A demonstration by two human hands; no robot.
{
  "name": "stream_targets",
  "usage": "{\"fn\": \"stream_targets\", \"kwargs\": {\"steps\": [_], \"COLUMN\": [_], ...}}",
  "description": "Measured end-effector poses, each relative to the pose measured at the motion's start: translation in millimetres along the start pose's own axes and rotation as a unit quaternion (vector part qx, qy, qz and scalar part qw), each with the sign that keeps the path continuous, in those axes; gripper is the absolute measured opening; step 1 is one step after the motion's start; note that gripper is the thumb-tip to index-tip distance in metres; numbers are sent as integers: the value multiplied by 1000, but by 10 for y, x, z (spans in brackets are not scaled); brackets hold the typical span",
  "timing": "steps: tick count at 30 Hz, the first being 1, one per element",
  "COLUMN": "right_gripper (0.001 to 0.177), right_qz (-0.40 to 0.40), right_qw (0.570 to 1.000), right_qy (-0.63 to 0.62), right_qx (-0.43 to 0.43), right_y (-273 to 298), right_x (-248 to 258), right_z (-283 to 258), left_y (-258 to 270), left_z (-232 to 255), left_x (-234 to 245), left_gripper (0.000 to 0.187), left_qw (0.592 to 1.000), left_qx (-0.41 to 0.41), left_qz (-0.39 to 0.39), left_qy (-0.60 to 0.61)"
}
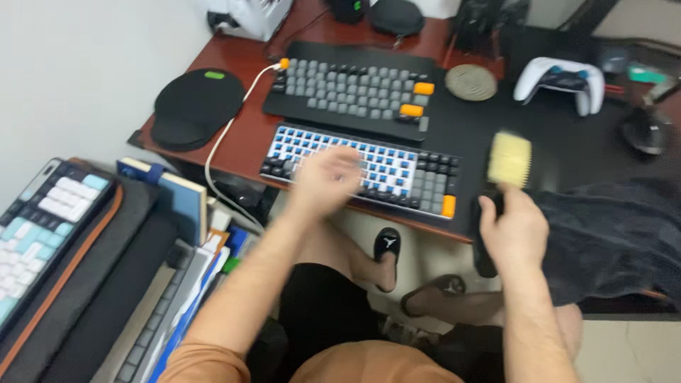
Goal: The person removes individual keycaps from a mechanical keyboard, brushes each keycap with a small brush, wipes it with a cloth, and places it back on the keyboard. The process is repeated for multiple keycaps in a repetitive cycle.
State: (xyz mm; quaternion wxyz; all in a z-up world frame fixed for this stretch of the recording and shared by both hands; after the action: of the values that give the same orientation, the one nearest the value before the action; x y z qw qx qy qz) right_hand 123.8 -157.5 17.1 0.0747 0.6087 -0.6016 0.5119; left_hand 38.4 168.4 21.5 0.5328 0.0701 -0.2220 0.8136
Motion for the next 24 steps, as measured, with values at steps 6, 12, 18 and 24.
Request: {"fn": "stream_targets", "kwargs": {"steps": [6, 12, 18, 24], "right_gripper": [46, 43, 11, 22], "right_qz": [45, 101, -180, -96], "right_qw": [998, 990, 975, 937], "right_qy": [25, 42, -68, -215], "right_qx": [46, 88, 115, 260], "right_y": [228, 240, 40, -187], "right_x": [56, 52, -838, -1181], "right_z": [-242, -680, -1746, -2497], "left_y": [-3, 37, 19, 27], "left_z": [-154, -316, -426, -374], "left_x": [1099, 1025, 1054, 1053], "left_gripper": [20, 21, 18, 13], "left_qw": [948, 915, 923, 920], "left_qx": [-135, -145, -121, -137], "left_qz": [47, 32, 23, 32], "left_qy": [-283, -375, -364, -366]}}
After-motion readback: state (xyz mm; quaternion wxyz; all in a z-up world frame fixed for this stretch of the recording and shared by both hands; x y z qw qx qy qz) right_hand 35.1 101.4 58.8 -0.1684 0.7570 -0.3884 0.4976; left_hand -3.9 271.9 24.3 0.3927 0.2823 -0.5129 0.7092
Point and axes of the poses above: each hand's wrist, its own y-axis away from the middle knuckle, its own x-axis out of the back of the hand, z = x × y, the point moved 5 cm from there along -y, towards the middle knuckle, and after that the axes turned 10 degrees about -y, right-handed, at the moved point
